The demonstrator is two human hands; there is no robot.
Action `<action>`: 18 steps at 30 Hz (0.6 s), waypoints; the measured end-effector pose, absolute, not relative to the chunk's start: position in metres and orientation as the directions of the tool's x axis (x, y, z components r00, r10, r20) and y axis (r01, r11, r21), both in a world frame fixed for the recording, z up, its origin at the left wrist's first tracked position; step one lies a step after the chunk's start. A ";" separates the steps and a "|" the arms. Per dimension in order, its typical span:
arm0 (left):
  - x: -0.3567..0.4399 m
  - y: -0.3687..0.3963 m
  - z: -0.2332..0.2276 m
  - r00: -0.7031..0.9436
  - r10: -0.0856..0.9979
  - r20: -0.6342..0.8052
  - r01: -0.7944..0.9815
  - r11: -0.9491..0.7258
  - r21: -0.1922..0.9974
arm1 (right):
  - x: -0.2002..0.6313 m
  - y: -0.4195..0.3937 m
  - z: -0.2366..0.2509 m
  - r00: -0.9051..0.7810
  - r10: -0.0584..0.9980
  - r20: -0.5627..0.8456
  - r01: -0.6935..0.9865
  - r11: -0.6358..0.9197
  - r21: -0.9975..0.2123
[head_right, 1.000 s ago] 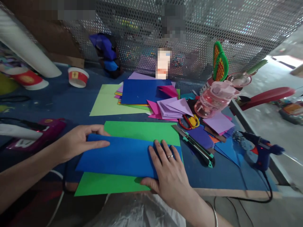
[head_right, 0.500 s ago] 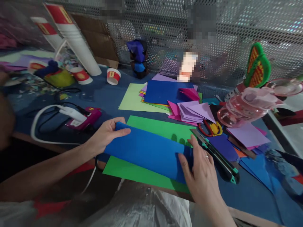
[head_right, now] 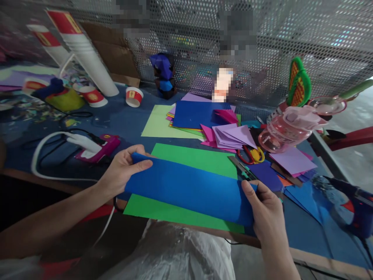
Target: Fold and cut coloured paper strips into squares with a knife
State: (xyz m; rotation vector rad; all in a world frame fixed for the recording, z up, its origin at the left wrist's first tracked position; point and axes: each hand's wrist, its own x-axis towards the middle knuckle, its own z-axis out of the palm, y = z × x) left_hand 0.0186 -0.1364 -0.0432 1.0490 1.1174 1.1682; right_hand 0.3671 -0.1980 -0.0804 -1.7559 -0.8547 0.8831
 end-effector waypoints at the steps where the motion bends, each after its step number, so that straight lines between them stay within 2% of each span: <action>1: 0.019 -0.137 -0.043 0.053 0.993 -0.110 -0.144 0.116 0.983 | 0.367 -0.198 -0.081 0.503 0.848 -0.165 0.159 -0.278 -0.947; 8: 0.018 -0.135 -0.044 0.062 0.975 -0.212 -0.234 0.221 0.947 | 0.365 -0.199 -0.086 0.557 0.828 -0.064 0.165 -0.186 -0.969; 18: 0.015 -0.136 -0.052 0.025 0.983 -0.181 -0.265 0.181 0.947 | 0.364 -0.200 -0.088 0.575 0.815 -0.076 0.123 -0.177 -0.976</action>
